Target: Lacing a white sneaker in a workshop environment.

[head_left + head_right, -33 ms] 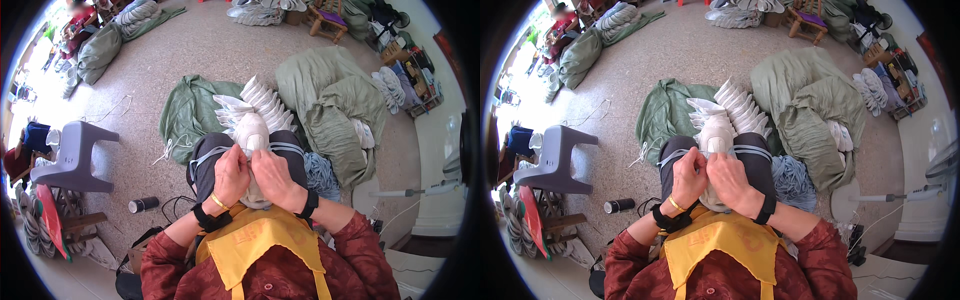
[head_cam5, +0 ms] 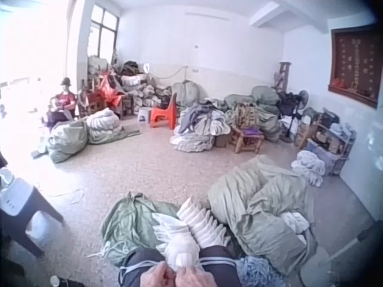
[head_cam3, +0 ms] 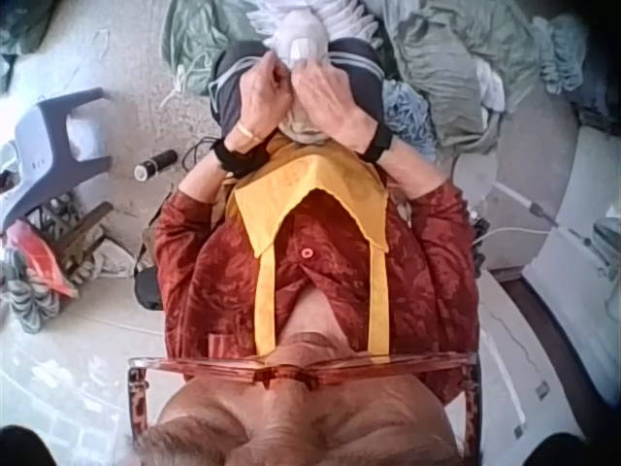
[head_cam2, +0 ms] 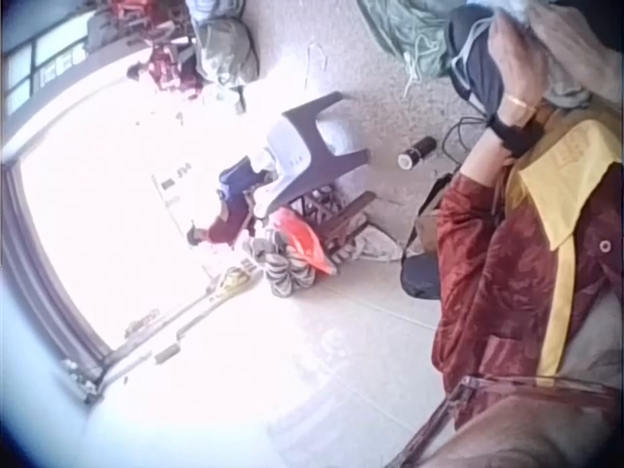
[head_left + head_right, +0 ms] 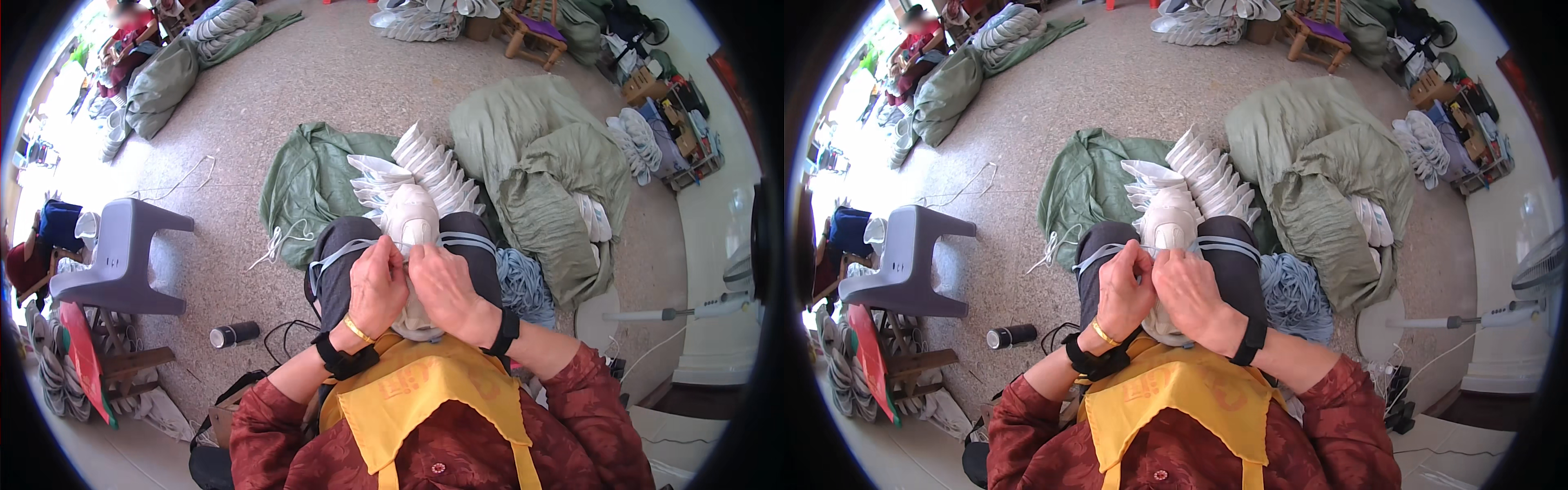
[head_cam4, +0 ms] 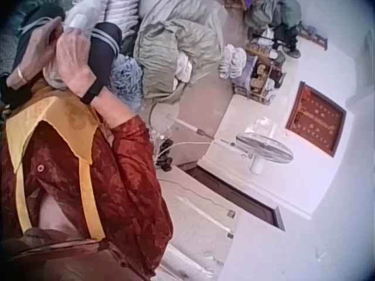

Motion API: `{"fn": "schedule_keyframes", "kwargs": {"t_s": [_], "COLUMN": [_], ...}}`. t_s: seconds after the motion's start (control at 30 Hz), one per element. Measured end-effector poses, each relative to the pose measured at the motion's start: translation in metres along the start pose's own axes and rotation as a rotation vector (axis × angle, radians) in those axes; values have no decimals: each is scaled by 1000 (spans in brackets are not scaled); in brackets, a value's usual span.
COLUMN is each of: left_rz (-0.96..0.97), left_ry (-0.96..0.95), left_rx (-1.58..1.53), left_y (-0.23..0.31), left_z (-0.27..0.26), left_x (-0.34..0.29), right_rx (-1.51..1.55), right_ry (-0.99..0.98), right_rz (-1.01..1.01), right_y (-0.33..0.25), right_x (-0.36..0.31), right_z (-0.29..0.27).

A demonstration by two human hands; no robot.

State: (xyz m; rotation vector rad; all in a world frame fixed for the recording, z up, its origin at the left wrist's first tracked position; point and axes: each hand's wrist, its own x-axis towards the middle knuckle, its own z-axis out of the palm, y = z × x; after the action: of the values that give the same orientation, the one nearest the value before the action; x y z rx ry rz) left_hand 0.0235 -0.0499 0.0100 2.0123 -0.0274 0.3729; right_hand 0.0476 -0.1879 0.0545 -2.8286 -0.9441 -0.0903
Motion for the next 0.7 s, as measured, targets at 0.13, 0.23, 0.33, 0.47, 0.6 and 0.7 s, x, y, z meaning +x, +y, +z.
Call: {"fn": "schedule_keyframes", "kwargs": {"t_s": [0.13, 0.23, 0.33, 0.47, 0.6, 0.7], "left_rz": [-31, 48, 39, 55, 138, 130], "left_ry": [-20, -10, -28, -20, 47, 73], "left_rx": [-52, -53, -29, 10, 88, 85], "left_y": [2, 0, -1, 1, 0, -4], "left_z": [0, 1, 2, 1, 5, 7], "left_x": [-1, -3, -4, -2, 1, 4], "right_rx": [-96, -43, 105, 243, 408, 745], "right_ry": [-40, -16, -1, -56, -90, -333], "right_rz": [-5, -5, 9, 25, 48, 143], "right_y": [-6, -2, 3, 20, 37, 36], "right_x": [6, 8, 10, -2, -25, -42], "right_z": [-1, 0, -9, -19, -37, -75]}}
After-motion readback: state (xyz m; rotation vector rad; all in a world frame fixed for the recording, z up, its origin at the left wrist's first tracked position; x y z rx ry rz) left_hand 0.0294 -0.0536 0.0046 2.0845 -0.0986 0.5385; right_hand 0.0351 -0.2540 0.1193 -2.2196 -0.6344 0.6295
